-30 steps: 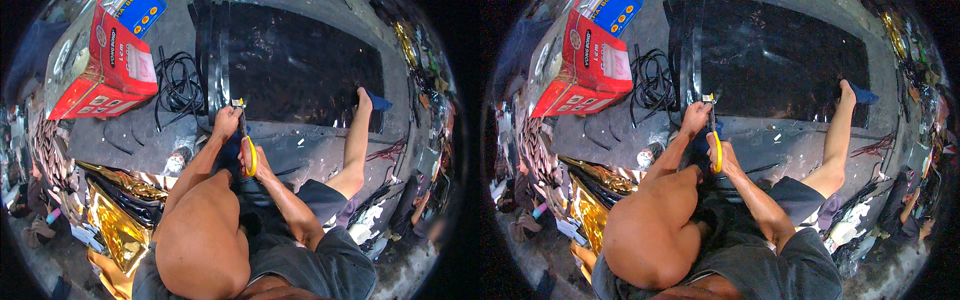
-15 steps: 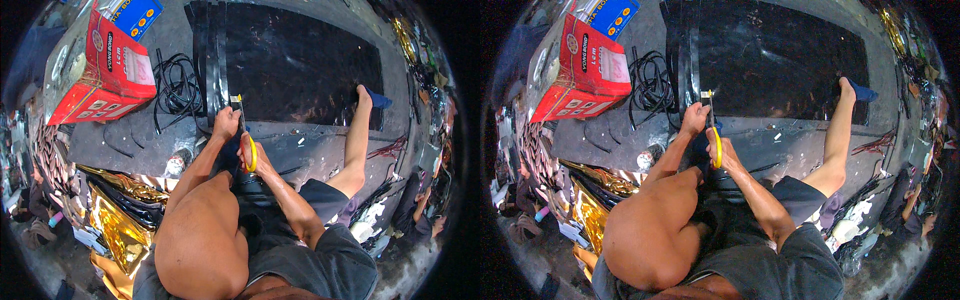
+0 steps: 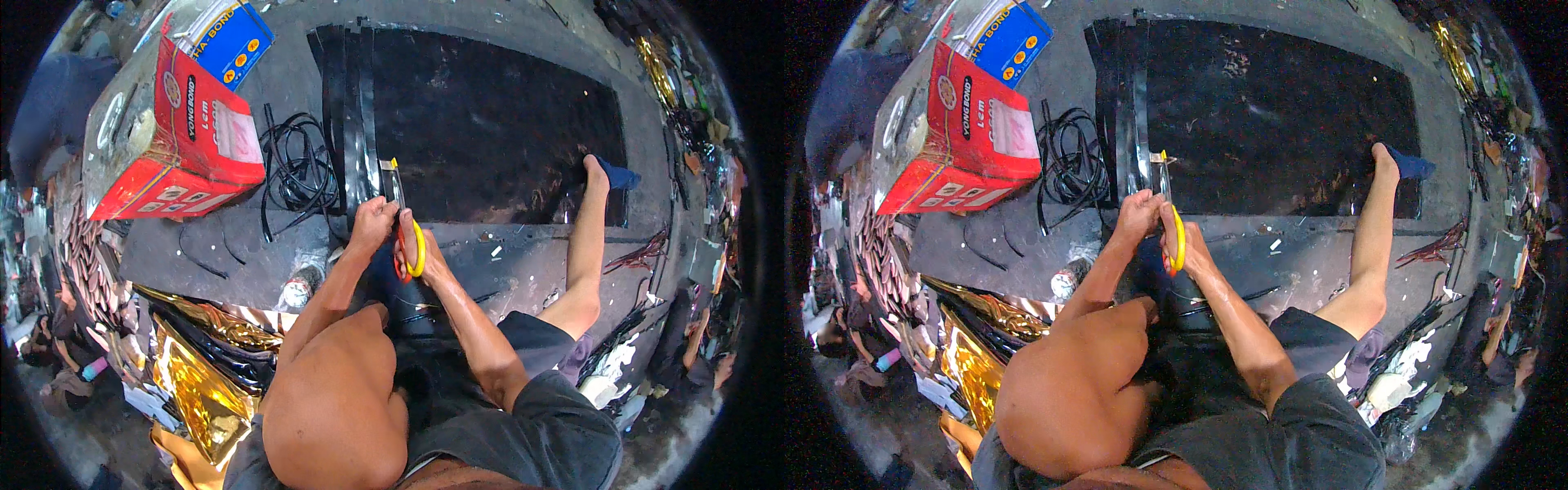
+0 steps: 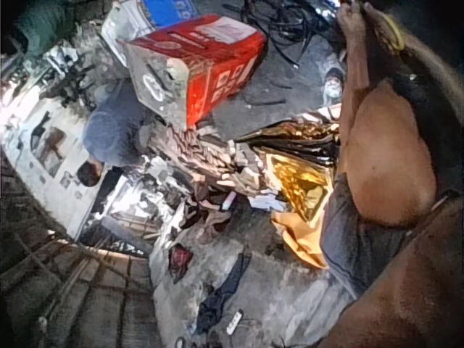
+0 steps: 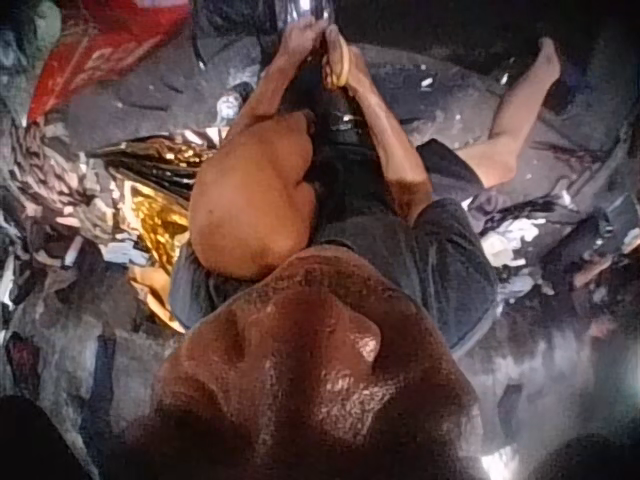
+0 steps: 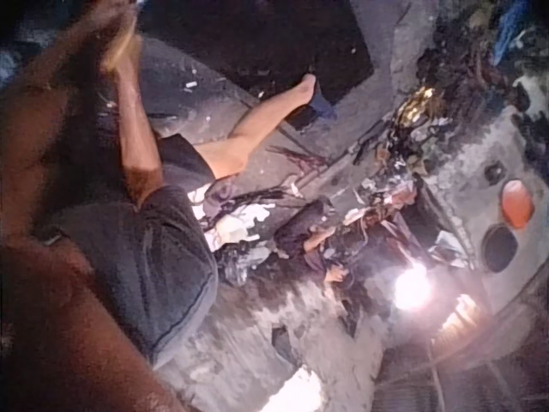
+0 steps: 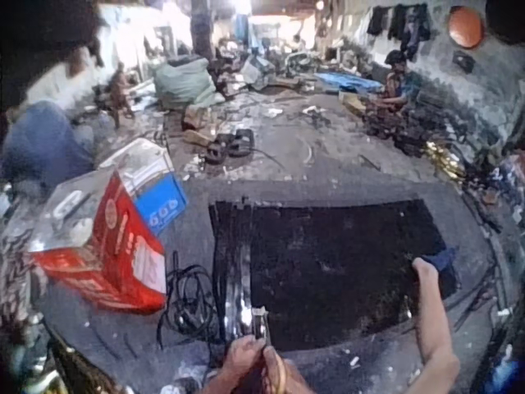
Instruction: The person uses scissors to cut a black flexible sheet into narrow strips on a cluttered work surface. The person repeatedly cuts and removes strips from the sheet, leaving a pile of cut pieces nearby.
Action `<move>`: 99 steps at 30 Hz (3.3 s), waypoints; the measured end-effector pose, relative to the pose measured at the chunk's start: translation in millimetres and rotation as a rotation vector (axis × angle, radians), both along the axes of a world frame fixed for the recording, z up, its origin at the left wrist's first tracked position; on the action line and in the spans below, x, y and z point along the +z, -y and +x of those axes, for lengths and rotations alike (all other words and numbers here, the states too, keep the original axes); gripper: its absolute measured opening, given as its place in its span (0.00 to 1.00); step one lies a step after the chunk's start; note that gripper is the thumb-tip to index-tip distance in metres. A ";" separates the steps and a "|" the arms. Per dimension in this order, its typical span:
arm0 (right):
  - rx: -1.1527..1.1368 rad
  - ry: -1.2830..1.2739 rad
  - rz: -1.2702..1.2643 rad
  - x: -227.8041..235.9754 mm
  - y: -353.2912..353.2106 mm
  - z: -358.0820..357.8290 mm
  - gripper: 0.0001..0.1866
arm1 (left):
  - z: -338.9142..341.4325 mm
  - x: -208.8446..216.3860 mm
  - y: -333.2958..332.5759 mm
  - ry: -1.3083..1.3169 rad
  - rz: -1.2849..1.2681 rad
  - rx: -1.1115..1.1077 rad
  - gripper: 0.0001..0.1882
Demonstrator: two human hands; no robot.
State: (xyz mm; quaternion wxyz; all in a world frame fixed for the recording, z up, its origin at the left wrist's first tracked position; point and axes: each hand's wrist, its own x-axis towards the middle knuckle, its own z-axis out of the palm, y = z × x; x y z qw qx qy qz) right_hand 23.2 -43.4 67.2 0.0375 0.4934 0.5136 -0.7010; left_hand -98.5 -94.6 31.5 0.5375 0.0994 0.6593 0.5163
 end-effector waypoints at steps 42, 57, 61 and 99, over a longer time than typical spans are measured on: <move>-0.056 -0.112 0.174 -16.1 -291.9 -216.5 0.48 | -10.8 99.3 29.1 -1.305 -0.425 -0.240 0.26; -0.172 -0.328 -0.205 -1.2 -50.0 56.3 0.48 | 11.7 -56.5 -50.4 -0.663 -0.202 0.061 0.31; -0.176 -0.224 -0.293 8.1 -9.0 99.3 0.48 | 3.6 -46.1 -49.4 -0.629 -0.331 -0.084 0.15; -0.110 -0.056 -0.446 18.8 25.8 100.6 0.50 | -9.6 -22.7 -57.7 -0.124 -0.210 -0.020 0.07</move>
